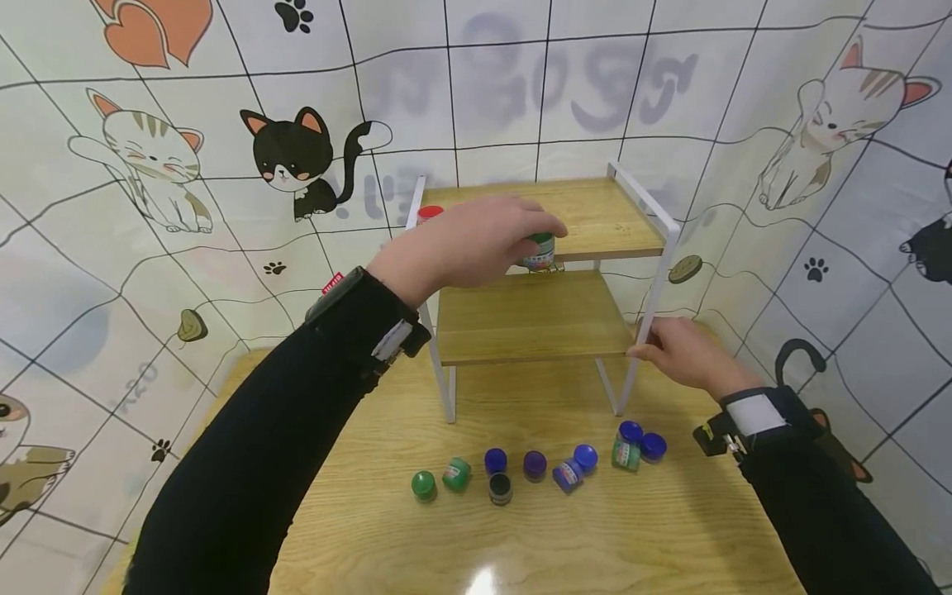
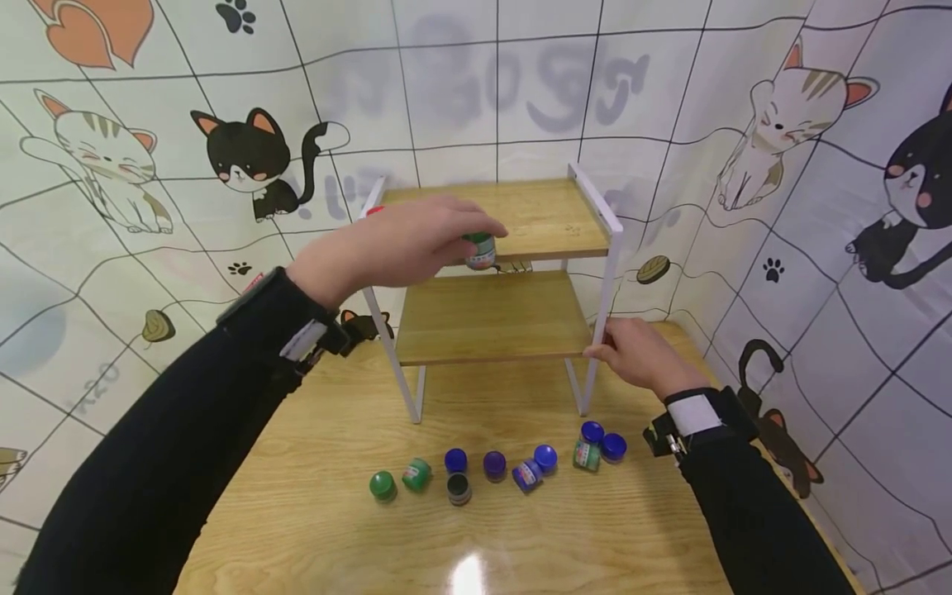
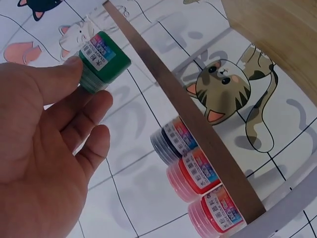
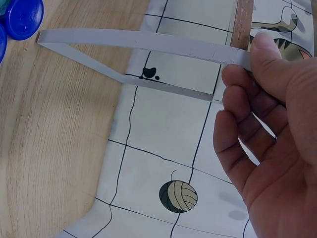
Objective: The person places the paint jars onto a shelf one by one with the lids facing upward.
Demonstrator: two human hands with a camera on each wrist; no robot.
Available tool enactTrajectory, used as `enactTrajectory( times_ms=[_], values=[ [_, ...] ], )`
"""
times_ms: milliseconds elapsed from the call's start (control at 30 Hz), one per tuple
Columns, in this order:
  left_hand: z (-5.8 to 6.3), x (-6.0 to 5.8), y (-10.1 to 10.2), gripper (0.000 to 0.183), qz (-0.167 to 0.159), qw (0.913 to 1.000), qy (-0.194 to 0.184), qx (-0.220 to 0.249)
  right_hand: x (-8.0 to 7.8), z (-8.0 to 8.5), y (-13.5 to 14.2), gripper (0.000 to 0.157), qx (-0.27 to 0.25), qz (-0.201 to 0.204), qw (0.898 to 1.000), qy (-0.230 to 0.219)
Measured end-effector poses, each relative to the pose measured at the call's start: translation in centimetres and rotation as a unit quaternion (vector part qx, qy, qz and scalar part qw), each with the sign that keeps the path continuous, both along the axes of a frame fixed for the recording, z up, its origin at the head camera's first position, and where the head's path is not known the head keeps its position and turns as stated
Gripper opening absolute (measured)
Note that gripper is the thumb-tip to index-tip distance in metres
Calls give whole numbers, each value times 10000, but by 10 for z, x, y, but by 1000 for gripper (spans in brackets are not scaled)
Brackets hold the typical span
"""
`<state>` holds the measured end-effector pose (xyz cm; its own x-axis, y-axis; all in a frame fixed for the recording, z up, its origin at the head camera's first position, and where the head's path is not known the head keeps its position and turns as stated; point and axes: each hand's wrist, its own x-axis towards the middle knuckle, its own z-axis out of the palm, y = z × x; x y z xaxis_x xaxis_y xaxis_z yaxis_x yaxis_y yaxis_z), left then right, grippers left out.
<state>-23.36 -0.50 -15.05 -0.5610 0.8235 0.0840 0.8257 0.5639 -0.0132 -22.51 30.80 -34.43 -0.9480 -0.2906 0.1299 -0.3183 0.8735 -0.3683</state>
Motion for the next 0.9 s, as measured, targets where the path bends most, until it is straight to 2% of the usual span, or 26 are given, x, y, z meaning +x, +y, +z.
enactTrajectory(
  times_ms=[167, 300, 500, 900],
  values=[
    [3, -13, 0, 36, 10, 9998, 118, 150, 0, 0, 0, 20, 37, 30, 10000, 22],
    [2, -20, 0, 36, 195, 9993, 202, 228, 0, -1, 0, 19, 49, 28, 10000, 53],
    [-3, -30, -1, 38, 549, 9977, 384, 111, 1, -2, 0, 20, 12, 27, 10000, 28],
    [-10, -46, 2, 41, 909, 9938, 612, -175, 0, -3, 1, 17, 20, -5, 10000, 92]
  ],
)
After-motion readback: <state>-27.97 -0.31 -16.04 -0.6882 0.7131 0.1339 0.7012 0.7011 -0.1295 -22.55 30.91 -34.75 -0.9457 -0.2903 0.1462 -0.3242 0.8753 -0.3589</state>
